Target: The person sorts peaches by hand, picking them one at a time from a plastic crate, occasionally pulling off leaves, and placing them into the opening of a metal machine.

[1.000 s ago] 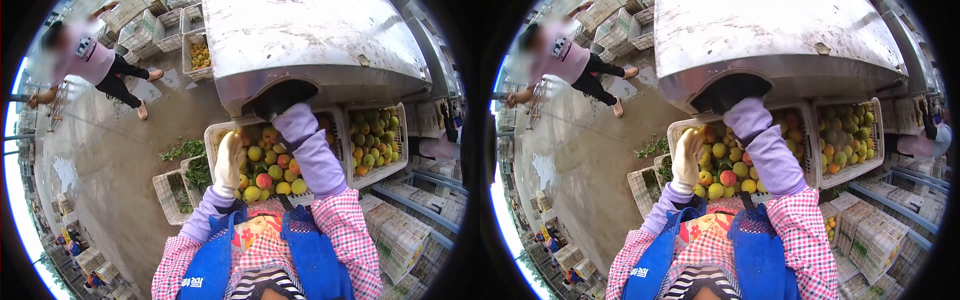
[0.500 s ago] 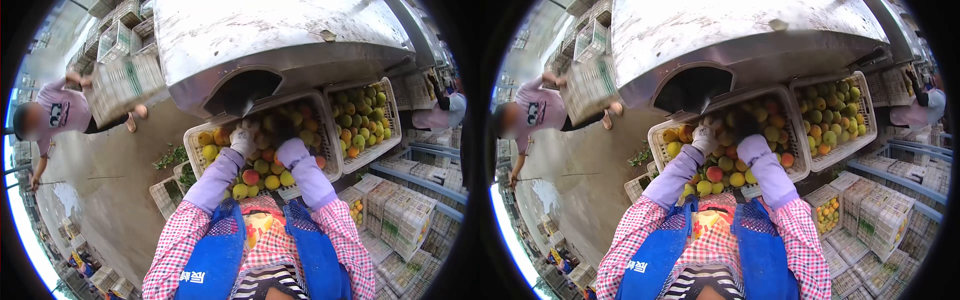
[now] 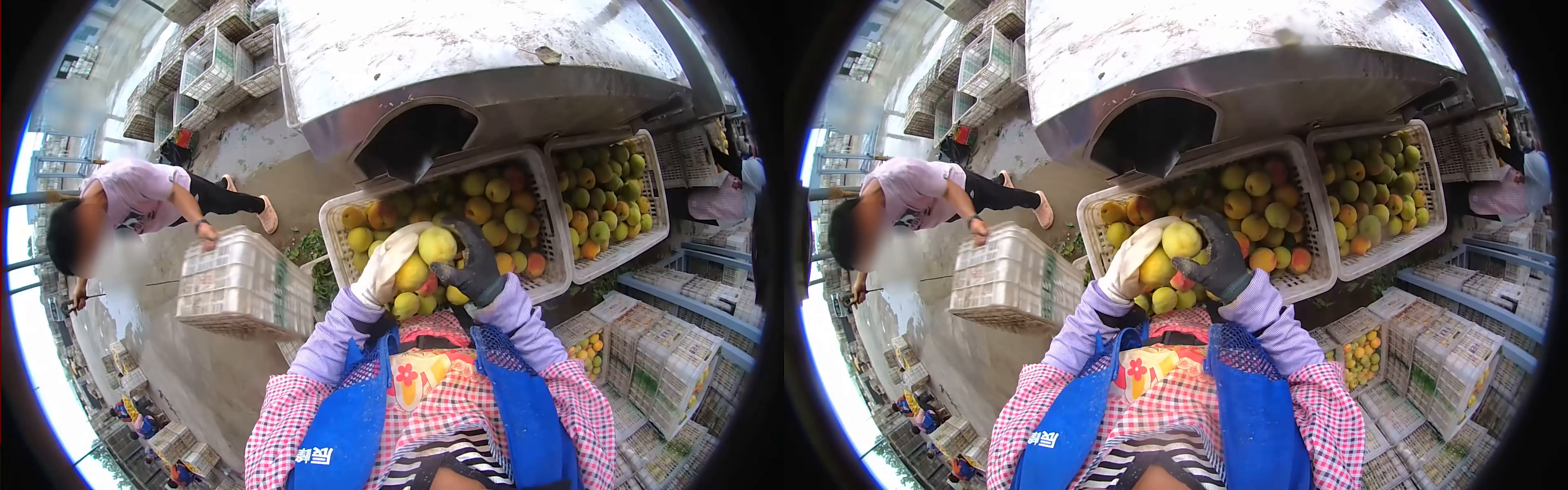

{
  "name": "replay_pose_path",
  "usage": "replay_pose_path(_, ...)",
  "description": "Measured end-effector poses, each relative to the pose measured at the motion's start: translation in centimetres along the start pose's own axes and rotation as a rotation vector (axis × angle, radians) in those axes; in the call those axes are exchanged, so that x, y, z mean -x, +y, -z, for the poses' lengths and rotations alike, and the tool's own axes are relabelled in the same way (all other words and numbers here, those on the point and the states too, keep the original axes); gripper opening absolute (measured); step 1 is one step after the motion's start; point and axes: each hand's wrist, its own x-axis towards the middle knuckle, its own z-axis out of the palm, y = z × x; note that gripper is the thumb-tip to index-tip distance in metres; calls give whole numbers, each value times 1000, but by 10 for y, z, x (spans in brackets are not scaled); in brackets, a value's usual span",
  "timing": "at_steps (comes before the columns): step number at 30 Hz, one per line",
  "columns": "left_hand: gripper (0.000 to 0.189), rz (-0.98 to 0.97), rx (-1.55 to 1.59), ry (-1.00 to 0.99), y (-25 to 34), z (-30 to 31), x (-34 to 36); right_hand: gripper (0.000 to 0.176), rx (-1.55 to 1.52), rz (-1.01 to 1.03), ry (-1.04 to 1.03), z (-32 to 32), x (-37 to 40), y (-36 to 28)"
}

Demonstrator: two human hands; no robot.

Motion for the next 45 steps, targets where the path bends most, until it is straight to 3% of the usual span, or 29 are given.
replay_pose_path(1, 50, -46, -44, -4, 7, -1, -2, 83, -11, -31, 70, -2, 3, -4)
replay_pose_path(4, 44, 140, 84, 44, 23, -3, -5, 85, 168, 204, 129, -4, 4, -12)
replay_pose_path(6, 43, 351, 376, 157, 34, -8, -9, 86, 154, 158, 136, -6, 2, -16)
replay_pose_path(9, 43, 415, 466, 164, 32, -3, -11, 86, 194, 182, 187, -7, -4, -31)
replay_pose_path(12, 41, 380, 441, 161, 39, 4, -19, 89, 209, 188, 228, -16, -12, -36)
replay_pose_path(15, 39, 79, 0, 104, 35, 15, -28, 91, 202, 181, 259, -27, -27, -34)
replay_pose_path(18, 38, -51, -218, 135, 28, 24, -34, 88, 277, 223, 246, -30, -55, -34)
replay_pose_path(21, 40, 36, -290, 216, 29, 30, -27, 76, 538, 406, 344, -33, -99, -28)
replay_pose_path(24, 45, 327, 311, 412, 13, 21, -12, 75, 723, 378, 313, -38, -131, -8)
replay_pose_path(26, 46, 464, 952, 613, 1, 17, -8, 77, 710, 297, 213, -35, -138, -2)
replay_pose_path(30, 46, 491, 1161, 704, 1, 16, -10, 80, 567, 232, 10, -16, -149, -22)
replay_pose_path(32, 47, 371, 906, 717, -21, 8, -8, 82, 435, 215, -107, -4, -150, -37)
replay_pose_path(35, 49, 147, 551, 549, -13, 14, -11, 85, 306, 267, -145, -5, -130, -54)
replay_pose_path(37, 53, -62, -43, 430, 22, 11, -17, 87, 364, 376, -90, -20, -97, -52)
replay_pose_path(39, 63, 291, 976, 489, 21, 13, -19, 89, 475, 482, -16, -36, -63, -38)
replay_pose_path(40, 69, 475, 1483, 483, 20, 14, -21, 91, 398, 428, -2, -42, -58, -30)
replay_pose_path(43, 74, 245, 473, 348, 13, -1, -11, 88, 377, 373, 0, -34, -52, -37)
replay_pose_path(44, 75, 125, 49, 202, 14, 7, -9, 87, 392, 382, 18, -34, -50, -36)
replay_pose_path(45, 75, 134, 149, 180, 20, 9, -15, 85, 409, 398, 33, -33, -51, -36)
